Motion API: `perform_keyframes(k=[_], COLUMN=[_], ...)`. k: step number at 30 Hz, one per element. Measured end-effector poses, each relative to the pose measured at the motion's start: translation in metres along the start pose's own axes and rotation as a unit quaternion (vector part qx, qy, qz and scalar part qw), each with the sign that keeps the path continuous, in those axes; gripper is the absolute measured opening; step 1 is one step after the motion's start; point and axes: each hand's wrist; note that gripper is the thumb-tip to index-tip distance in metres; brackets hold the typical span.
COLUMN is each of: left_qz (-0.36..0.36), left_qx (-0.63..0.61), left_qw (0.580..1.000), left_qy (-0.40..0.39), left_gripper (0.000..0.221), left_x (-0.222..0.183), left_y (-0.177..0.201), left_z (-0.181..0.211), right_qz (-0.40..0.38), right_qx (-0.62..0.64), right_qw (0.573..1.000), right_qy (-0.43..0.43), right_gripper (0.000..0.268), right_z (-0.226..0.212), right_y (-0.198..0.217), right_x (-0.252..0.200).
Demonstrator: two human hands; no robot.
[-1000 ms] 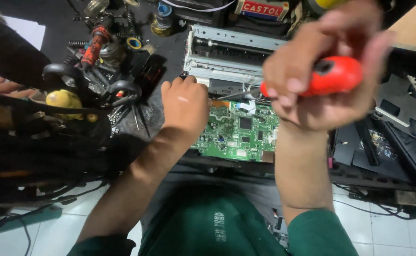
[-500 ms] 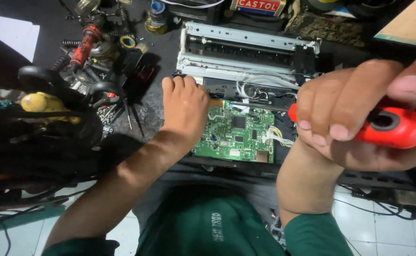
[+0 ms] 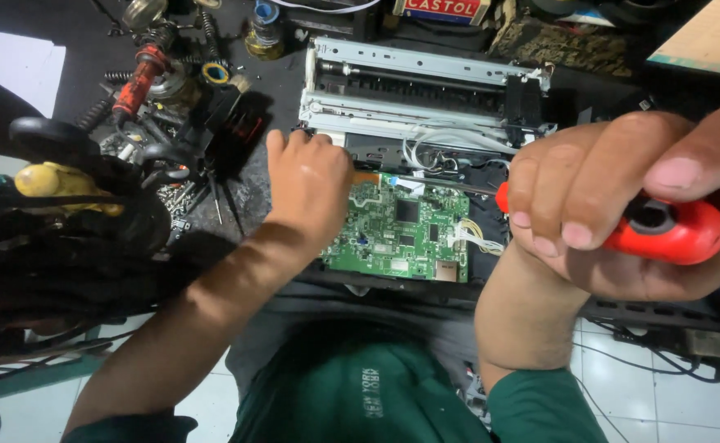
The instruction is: Removing a circuit board and its protective metal shield from the internal chassis of a printer using a screwdriver.
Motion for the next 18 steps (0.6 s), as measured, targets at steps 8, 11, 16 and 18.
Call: perform_keyframes(k=[8,11,16,18], left_qz=[0.111,0.117,0.07,0.052], left_qx=[0.162,0.172,0.179,0.165], left_qw=[0.98,0.978,0.981,0.985], left_qy=[0.016,0.022,0.016,0.007], left_gripper=[0.029,0.022,0.024,0.027], left_x=[0.006,0.007,0.007,0.003], left_y=[-0.045,-0.051,-0.041,-0.036], left_z=[0.007,0.007,0.004,0.001], right_qz=[0.019,0.03,0.056,0.05], right_qx=[-0.003,0.002,0.012,0.017], right_qw=[1.0,0.999,0.998,0.999], right_qy=[-0.008,-0.012,0.0,0.005], right_gripper=[0.027,0.031,0.034,0.034], right_z=[-0.005,-0.004,0.0,0.001], right_y=[0.003,-0.003,-0.01,-0.01], right_x=[0.0,0.003,0.006,0.006])
Point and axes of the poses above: each hand's wrist, its own x-axis towards the middle knuckle, its own y-axis out of the back of the hand, z = x × y, and after that the axes turned 6 degrees about -z, right-handed
